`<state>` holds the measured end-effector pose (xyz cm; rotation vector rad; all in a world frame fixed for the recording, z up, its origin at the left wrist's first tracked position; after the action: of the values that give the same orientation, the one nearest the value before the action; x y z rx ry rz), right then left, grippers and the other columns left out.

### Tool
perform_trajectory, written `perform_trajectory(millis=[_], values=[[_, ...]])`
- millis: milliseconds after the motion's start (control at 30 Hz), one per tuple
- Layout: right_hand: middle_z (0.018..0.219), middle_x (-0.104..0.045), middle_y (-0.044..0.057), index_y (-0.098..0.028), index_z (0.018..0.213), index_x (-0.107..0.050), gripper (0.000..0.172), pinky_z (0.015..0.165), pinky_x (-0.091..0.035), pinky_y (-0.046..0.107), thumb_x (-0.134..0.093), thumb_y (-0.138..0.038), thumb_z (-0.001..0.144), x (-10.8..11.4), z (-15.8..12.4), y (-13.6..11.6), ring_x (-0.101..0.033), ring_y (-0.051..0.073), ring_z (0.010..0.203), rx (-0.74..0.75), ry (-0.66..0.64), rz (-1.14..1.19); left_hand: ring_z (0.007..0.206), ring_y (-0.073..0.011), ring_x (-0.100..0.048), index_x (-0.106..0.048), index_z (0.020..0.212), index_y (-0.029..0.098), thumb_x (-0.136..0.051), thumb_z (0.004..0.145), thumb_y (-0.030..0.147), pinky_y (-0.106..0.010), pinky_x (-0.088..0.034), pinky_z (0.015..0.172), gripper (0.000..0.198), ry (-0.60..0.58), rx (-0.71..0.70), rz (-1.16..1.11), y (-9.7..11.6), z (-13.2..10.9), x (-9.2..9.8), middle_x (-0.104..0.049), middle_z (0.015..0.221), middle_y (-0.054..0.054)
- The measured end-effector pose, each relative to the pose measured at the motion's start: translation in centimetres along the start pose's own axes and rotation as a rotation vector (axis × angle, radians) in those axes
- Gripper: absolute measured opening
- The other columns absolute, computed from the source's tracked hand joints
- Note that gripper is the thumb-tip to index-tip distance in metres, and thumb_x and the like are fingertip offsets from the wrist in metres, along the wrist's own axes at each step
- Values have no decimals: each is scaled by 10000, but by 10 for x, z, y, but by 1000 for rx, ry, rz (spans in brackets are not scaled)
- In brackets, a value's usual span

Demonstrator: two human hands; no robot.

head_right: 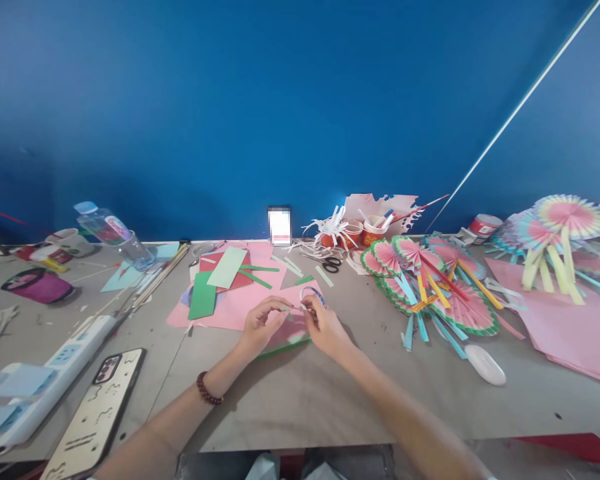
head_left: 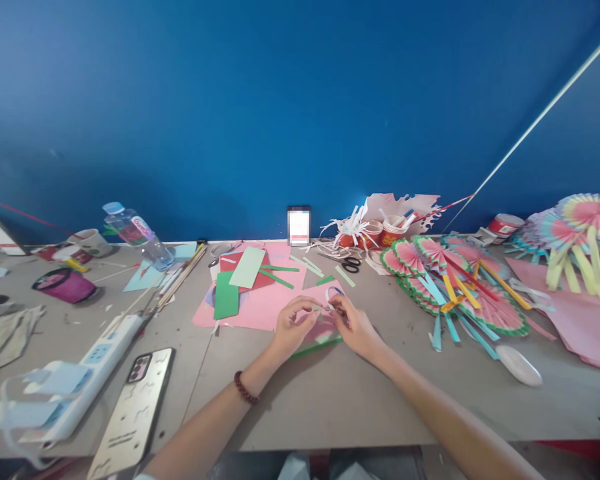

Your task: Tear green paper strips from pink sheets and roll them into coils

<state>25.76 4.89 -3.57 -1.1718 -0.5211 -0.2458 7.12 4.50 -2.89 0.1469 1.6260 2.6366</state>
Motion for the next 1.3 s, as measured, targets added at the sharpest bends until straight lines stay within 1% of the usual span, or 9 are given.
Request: perform_trajectory(millis=[233, 400, 500, 633, 767, 867, 1000, 1133, 1300], values=[[741, -661, 23, -243, 843, -571, 199, 694, -526, 320, -514, -407, 941, 6, 3, 0, -631, 195, 657, -39, 109, -28, 924, -222, -712, -752, 818, 202, -725, 880, 401, -349, -561, 828, 211, 49, 67, -8, 0, 2, 3, -781, 945, -98], [687, -627, 15, -236, 828, -578, 310, 593, -530, 303, -585, -539, 894, 8, 3, -1, -611, 183, 600, -137, 142, 116, 1016, -256, -707, -769, 832, 198, -743, 858, 461, -365, -600, 777, 265, 79, 88, -56, -2, 3, 3, -757, 1073, -137], [666, -629, 2, -236, 848, -564, 360, 521, -530, 285, -655, -584, 828, 9, 3, 1, -624, 172, 555, -245, 156, 268, 900, -216, -694, -775, 803, 198, -782, 809, 509, -323, -599, 649, 311, 167, 128, -77, -3, 5, 7, -705, 1112, -123], [626, -669, -20, -224, 877, -537, 405, 424, -462, 240, -691, -586, 779, 11, 4, 1, -564, 122, 409, -382, 79, 435, 625, -118, -586, -718, 652, 179, -814, 761, 548, -268, -547, 582, 396, 210, 257, -154, -4, 10, 12, -641, 761, -30], [558, -611, -58, -214, 864, -550, 431, 373, -385, 211, -729, -581, 727, 13, 7, -5, -531, 110, 387, -421, 60, 534, 514, -103, -531, -719, 659, 167, -836, 714, 560, -247, -504, 523, 414, 206, 427, -231, -5, 10, 11, -617, 582, 2], [556, -585, -59, -209, 840, -570, 406, 373, -336, 205, -746, -556, 721, 14, 7, -8, -523, 106, 405, -433, 60, 542, 571, -133, -617, -753, 701, 158, -857, 693, 530, -251, -521, 541, 386, 227, 519, -240, -6, 7, 9, -720, 671, -44], [484, -519, -76, -197, 827, -616, 376, 411, -308, 208, -746, -538, 732, 13, 6, -8, -430, 86, 400, -410, 32, 480, 821, -249, -758, -785, 773, 165, -868, 692, 509, -311, -591, 679, 363, 235, 564, -270, -8, 4, 6, -797, 818, -102], [636, -586, -42, -193, 814, -642, 369, 433, -319, 211, -761, -527, 711, 12, 5, -7, -432, 76, 456, -358, 40, 423, 961, -323, -774, -777, 790, 168, -852, 696, 561, -402, -624, 793, 411, 228, 575, -334, -10, 3, 5, -809, 867, -129], [638, -580, -28, -186, 819, -669, 345, 455, -310, 215, -731, -518, 750, 8, 4, -12, -435, 92, 503, -317, 1, 347, 941, -341, -778, -764, 752, 168, -846, 695, 567, -461, -633, 838, 412, 209, 538, -319, -8, 3, 5, -803, 817, -119]])
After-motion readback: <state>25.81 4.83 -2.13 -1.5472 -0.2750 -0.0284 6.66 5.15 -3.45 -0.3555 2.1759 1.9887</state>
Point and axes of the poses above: each hand's wrist, its own z-axis towards the middle knuckle, its own x-axis out of the back of the hand, y = z × x, the point moved 2 cm from there along z, towards the middle knuckle
